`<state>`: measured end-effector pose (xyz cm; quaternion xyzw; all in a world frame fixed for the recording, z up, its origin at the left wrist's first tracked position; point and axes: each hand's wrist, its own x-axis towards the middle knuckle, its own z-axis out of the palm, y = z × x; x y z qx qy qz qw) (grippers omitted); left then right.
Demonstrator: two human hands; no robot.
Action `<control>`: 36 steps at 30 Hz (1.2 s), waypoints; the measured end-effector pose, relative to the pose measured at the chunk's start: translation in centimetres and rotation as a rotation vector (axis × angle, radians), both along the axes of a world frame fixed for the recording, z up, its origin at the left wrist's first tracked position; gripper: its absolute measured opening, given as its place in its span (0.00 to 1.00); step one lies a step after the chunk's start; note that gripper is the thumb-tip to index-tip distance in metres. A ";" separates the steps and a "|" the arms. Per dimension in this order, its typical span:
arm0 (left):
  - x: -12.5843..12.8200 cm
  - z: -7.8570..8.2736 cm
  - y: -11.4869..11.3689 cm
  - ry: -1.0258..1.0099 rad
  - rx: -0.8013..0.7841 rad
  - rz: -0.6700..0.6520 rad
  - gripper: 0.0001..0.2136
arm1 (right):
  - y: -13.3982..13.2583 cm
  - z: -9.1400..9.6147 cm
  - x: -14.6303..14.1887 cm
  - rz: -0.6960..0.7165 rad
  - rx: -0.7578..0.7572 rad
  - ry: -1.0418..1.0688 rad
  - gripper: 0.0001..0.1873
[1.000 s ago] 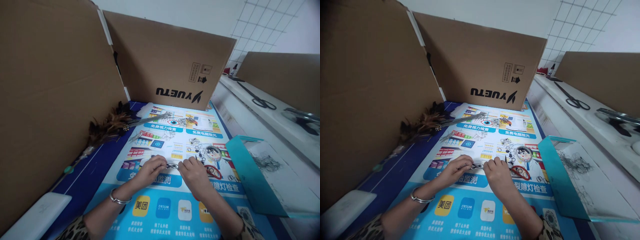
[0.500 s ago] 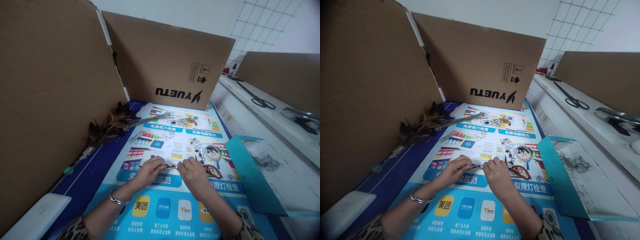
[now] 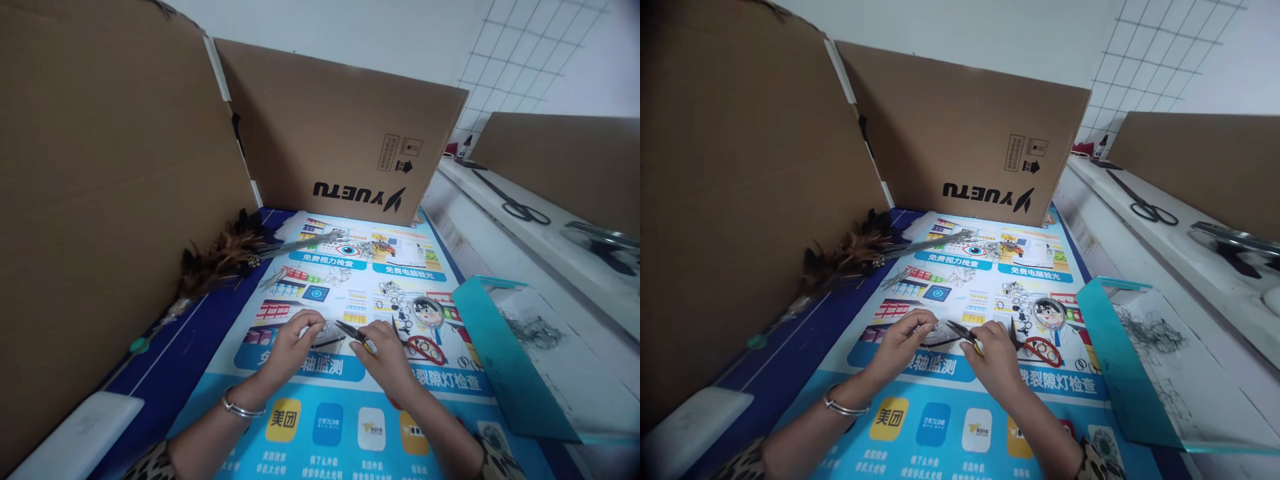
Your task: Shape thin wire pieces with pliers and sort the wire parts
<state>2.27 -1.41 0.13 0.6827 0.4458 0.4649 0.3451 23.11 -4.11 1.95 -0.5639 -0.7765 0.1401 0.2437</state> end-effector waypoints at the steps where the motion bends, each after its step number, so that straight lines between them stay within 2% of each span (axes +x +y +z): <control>1: 0.0 0.0 0.0 -0.009 0.002 0.005 0.06 | 0.0 0.0 0.0 -0.001 -0.008 0.019 0.11; 9: 0.3 0.2 -0.3 0.007 -0.003 -0.019 0.07 | 0.2 -0.4 0.0 0.084 -0.081 0.091 0.11; 28: 0.4 0.3 -0.3 0.048 -0.020 -0.064 0.07 | 0.5 -0.5 0.3 0.077 -0.153 0.080 0.12; 31: 0.4 0.1 -0.3 0.054 -0.017 -0.070 0.07 | 0.6 -0.9 0.4 0.069 -0.070 0.029 0.12; 36: 0.4 -0.2 -0.2 0.038 -0.014 -0.081 0.06 | 0.6 -0.7 0.7 0.051 0.202 -0.183 0.11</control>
